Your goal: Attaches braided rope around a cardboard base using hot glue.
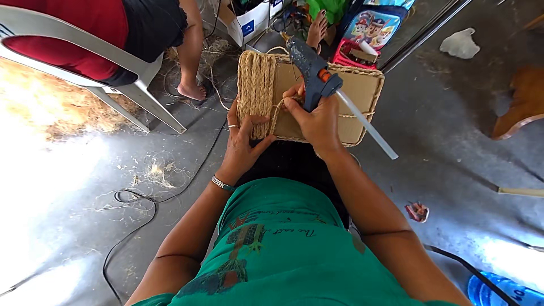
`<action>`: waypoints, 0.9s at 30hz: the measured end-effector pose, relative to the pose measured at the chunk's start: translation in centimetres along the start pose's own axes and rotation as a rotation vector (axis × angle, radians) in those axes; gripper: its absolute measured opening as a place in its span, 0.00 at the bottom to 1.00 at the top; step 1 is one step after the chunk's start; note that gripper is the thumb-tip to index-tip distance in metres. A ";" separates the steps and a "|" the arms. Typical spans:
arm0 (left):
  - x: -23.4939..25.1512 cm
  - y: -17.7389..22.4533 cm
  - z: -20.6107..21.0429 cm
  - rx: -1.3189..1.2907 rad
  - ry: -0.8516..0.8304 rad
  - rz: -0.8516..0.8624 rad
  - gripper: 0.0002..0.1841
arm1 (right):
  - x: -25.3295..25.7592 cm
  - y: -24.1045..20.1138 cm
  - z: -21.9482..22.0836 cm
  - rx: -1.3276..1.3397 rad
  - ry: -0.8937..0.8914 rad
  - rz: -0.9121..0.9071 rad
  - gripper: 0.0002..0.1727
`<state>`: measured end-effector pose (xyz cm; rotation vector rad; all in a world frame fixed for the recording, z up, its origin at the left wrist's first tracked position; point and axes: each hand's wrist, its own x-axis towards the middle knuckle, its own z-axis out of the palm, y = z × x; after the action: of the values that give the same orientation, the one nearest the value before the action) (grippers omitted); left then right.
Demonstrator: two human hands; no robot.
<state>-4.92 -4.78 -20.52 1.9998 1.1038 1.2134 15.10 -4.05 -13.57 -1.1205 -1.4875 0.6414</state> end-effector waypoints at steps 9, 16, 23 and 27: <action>-0.4 -0.6 -0.9 -0.157 -0.109 -0.006 0.25 | 0.2 0.4 -0.6 -0.085 -0.011 -0.043 0.09; 0.3 -0.8 -0.5 -0.176 -0.053 0.013 0.24 | 0.0 0.5 -1.4 -0.112 0.004 -0.037 0.10; 0.4 -1.1 -0.7 -0.155 -0.052 -0.007 0.24 | 0.4 -1.1 -1.0 0.270 -0.120 0.073 0.10; 0.9 -1.3 -0.8 -0.188 -0.041 -0.018 0.24 | 0.7 -1.9 -0.8 0.398 -0.136 0.050 0.10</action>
<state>-5.86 -3.35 -20.78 1.8606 0.9493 1.2139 15.36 -4.34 -11.43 -0.8199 -1.3694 1.0147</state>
